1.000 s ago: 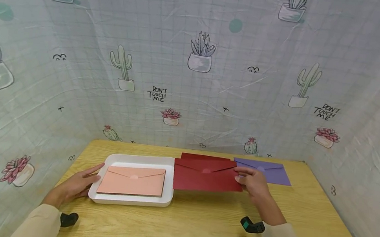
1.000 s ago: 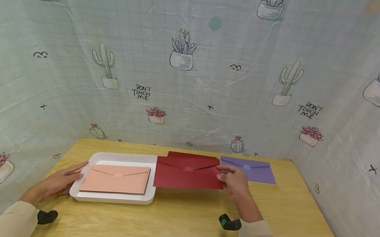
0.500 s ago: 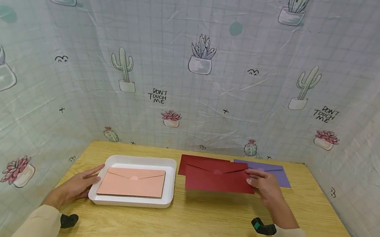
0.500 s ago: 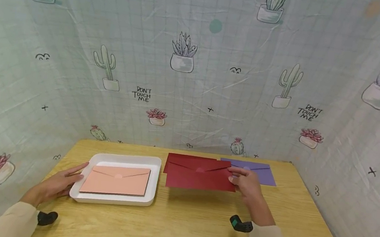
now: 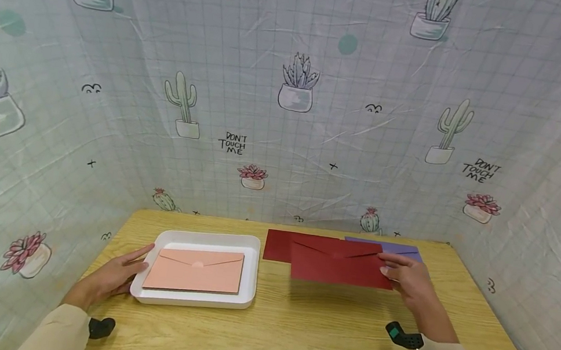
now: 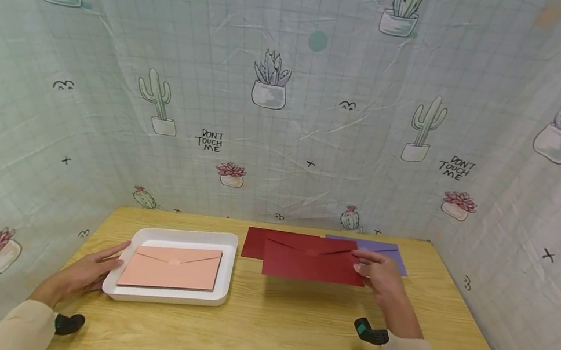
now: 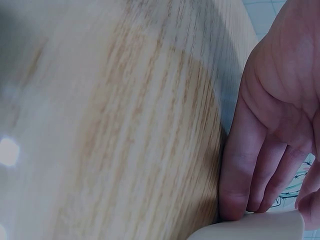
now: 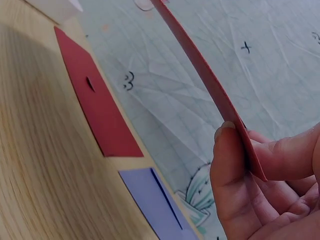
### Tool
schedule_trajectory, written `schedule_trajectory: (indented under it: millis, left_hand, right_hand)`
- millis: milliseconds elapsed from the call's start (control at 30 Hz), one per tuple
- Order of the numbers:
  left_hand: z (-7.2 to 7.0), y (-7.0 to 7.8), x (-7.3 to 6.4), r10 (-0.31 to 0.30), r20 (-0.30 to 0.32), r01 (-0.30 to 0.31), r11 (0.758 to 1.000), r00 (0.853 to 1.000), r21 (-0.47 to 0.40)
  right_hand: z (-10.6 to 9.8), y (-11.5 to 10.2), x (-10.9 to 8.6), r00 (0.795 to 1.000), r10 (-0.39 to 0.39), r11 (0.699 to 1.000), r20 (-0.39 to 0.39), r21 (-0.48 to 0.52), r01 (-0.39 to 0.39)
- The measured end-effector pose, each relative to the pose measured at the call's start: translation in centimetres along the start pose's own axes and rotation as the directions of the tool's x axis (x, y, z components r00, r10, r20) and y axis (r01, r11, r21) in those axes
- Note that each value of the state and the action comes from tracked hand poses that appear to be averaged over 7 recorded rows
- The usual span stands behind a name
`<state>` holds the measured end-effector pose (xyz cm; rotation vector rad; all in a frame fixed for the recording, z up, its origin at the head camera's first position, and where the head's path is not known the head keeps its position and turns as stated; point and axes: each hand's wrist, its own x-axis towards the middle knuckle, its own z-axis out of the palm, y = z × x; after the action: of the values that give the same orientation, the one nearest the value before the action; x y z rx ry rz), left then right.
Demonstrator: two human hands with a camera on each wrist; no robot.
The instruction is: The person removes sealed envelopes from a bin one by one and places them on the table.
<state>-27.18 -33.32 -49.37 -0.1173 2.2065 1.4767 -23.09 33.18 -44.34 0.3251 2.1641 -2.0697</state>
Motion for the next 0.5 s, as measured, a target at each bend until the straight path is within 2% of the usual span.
schedule_trajectory:
  millis: [500]
  left_hand:
    - [0.0,0.0,-0.1,0.0,0.008,0.0,1.0,1.0,-0.009]
  right_hand:
    - [-3.4,1.4,-0.2,1.0,0.007,0.999,-0.017,-0.048,-0.008]
